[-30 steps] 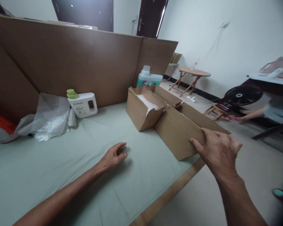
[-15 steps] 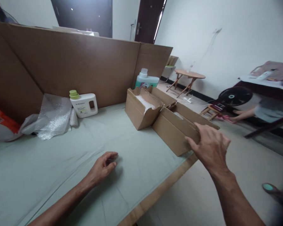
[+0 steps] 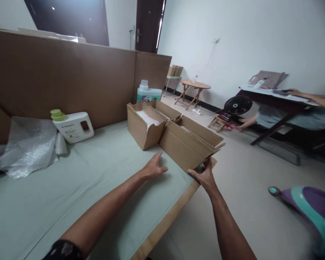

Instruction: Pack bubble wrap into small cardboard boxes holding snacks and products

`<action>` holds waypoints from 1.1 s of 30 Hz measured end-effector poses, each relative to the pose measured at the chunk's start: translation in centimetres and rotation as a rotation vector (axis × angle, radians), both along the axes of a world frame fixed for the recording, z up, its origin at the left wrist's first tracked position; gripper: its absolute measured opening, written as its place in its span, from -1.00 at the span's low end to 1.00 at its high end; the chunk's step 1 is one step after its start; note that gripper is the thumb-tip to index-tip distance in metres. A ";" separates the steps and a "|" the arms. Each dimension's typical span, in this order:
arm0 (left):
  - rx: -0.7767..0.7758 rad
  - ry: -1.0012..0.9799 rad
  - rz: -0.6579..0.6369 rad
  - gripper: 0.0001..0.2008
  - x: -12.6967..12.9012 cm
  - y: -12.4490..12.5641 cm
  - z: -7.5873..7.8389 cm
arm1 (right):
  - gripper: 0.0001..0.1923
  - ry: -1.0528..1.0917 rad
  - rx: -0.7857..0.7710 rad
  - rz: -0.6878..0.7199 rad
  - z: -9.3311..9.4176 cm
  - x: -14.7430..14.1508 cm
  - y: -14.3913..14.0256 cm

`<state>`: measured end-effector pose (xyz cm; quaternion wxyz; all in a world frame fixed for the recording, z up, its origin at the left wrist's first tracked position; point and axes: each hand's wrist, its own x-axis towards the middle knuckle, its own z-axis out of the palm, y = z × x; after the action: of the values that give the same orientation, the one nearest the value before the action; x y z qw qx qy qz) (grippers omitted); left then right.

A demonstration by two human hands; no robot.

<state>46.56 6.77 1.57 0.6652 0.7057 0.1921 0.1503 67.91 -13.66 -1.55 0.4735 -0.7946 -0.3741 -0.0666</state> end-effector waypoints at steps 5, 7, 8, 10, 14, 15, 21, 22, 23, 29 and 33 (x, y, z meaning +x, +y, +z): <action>-0.071 -0.013 -0.044 0.18 6.0 0.1 -0.4 | 0.28 0.179 0.072 0.140 -0.4 2.2 -0.1; -0.084 -0.023 -0.055 0.19 7.4 -0.3 -0.8 | 0.23 0.180 0.079 0.124 -0.9 2.8 -0.4; -0.085 -0.029 -0.058 0.18 8.0 -0.6 -0.9 | 0.21 0.178 0.080 0.113 -1.0 3.0 -0.5; -0.071 -0.040 -0.052 0.15 8.7 -1.4 -1.1 | 0.19 0.191 0.082 0.090 -1.3 3.3 -0.6; 0.026 -0.067 0.064 -0.05 7.0 -2.6 -1.0 | 0.17 0.241 0.090 0.076 -1.3 3.5 -0.7; 0.064 -0.079 0.129 -0.14 5.9 -2.6 -0.8 | 0.16 0.242 0.092 0.078 -1.3 3.5 -0.8; 0.245 -0.101 0.612 -0.06 0.1 3.4 0.4 | 0.16 0.211 0.099 0.087 -1.0 3.1 -0.4; 0.257 -0.090 0.642 0.00 0.0 4.8 0.6 | 0.17 0.212 0.095 0.086 -1.0 3.1 -0.4; 0.264 -0.079 0.652 0.06 0.3 6.2 0.8 | 0.17 0.207 0.091 0.080 -1.0 3.1 -0.3; 0.260 -0.028 0.615 0.22 3.3 10.1 0.6 | 0.14 0.189 0.081 0.052 -1.2 3.4 -0.3; 0.279 -0.012 0.605 0.20 3.4 10.2 -0.2 | 0.14 0.192 0.093 0.075 -1.3 3.2 -0.3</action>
<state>49.95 17.00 1.34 0.4883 0.7002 0.3666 0.3700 71.12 -13.93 -2.81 0.5455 -0.7601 -0.3529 0.0104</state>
